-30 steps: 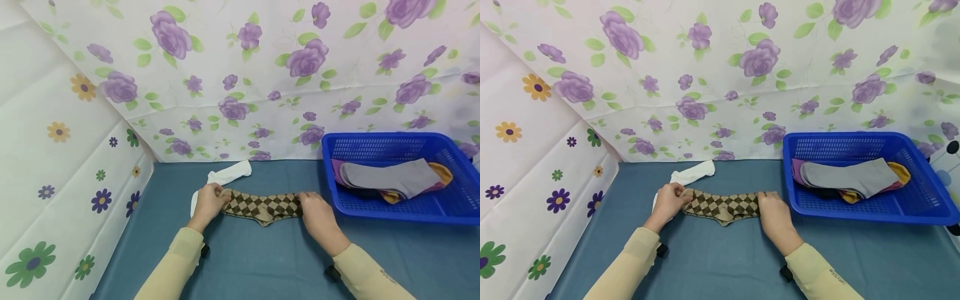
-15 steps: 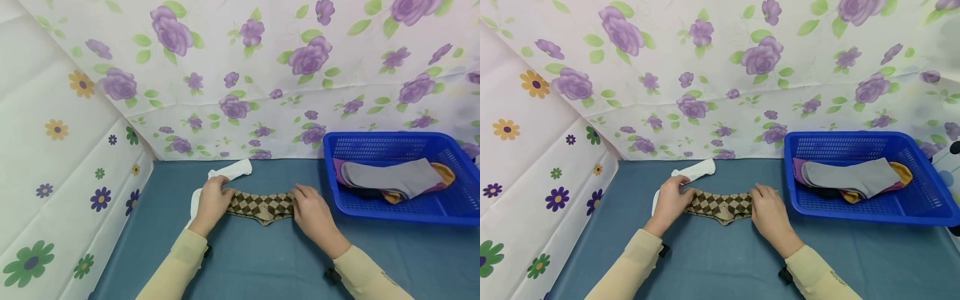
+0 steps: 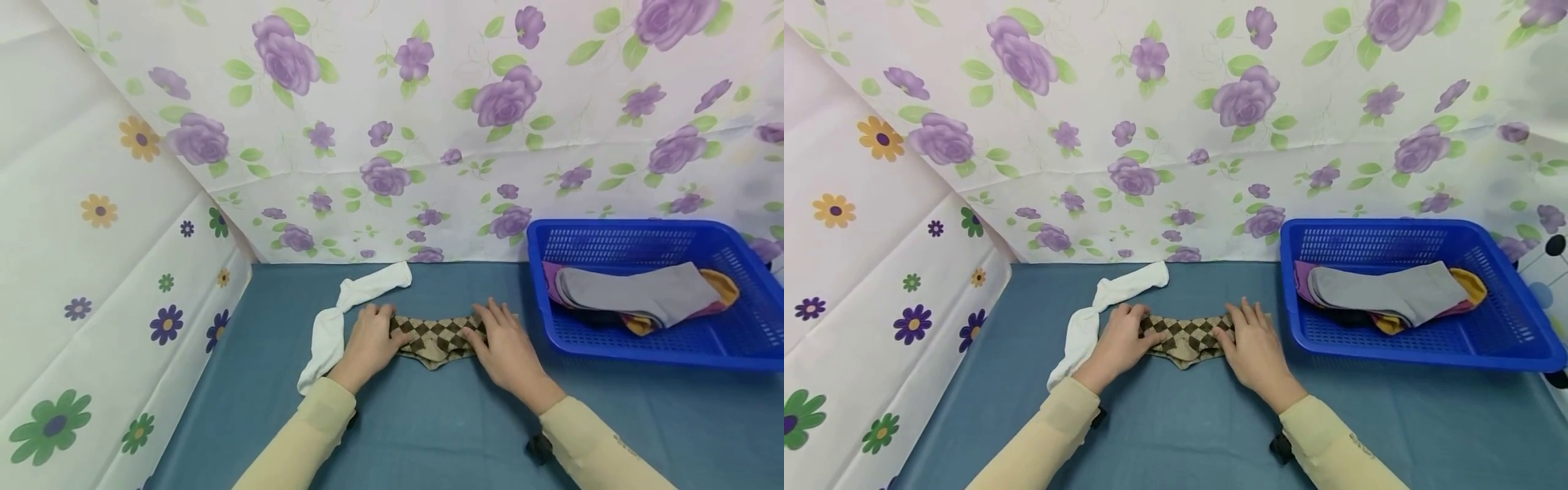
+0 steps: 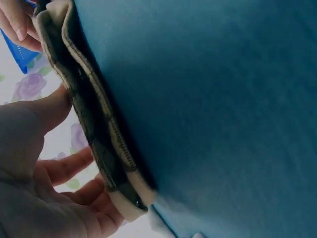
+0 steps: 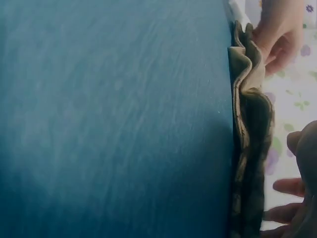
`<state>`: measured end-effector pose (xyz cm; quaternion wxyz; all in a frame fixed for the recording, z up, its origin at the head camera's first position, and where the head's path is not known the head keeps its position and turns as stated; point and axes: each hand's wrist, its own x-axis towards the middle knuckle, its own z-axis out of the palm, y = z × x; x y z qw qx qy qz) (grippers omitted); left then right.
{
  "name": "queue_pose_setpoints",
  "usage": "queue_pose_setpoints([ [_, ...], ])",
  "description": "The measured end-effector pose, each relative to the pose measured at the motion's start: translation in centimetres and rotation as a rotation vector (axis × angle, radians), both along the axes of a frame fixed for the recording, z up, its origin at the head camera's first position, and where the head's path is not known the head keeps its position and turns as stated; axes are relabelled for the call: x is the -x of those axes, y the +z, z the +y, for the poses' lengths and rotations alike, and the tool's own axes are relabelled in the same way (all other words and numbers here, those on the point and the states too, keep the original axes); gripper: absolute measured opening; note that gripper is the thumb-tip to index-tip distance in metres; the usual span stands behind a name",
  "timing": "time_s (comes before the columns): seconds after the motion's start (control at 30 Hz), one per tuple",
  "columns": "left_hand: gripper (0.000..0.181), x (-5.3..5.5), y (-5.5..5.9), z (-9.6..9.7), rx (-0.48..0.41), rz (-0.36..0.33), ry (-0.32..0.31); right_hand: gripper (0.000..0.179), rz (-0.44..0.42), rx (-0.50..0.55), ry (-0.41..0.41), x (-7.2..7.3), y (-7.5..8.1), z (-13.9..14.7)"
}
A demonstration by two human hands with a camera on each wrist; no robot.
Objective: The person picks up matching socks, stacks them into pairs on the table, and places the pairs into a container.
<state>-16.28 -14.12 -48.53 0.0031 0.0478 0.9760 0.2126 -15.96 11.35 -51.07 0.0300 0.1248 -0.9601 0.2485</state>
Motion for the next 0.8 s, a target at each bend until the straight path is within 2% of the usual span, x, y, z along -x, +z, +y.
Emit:
queue_pose_setpoints([
  [0.13,0.063,0.0,-0.2,0.4,-0.016,-0.051,0.051,0.075,-0.082,0.042,-0.048,0.4,-0.5,-0.2],
  [0.2,0.065,0.0,-0.3,0.7,-0.003,-0.054,0.074,0.082,-0.108,0.018,-0.070,0.6,-0.8,-0.4],
  [0.37,0.077,0.1,-0.7,1.6,0.119,-0.037,0.102,0.095,-0.137,-0.099,-0.083,0.6,-1.3,-0.9],
  [0.6,0.089,-0.2,-1.1,2.0,0.223,-0.058,0.095,0.102,-0.123,-0.233,-0.048,0.1,-1.7,-0.6],
  [0.8,0.097,-0.6,-1.1,2.1,0.284,-0.072,0.057,0.102,-0.122,-0.238,-0.043,-0.1,-1.9,-0.2],
])
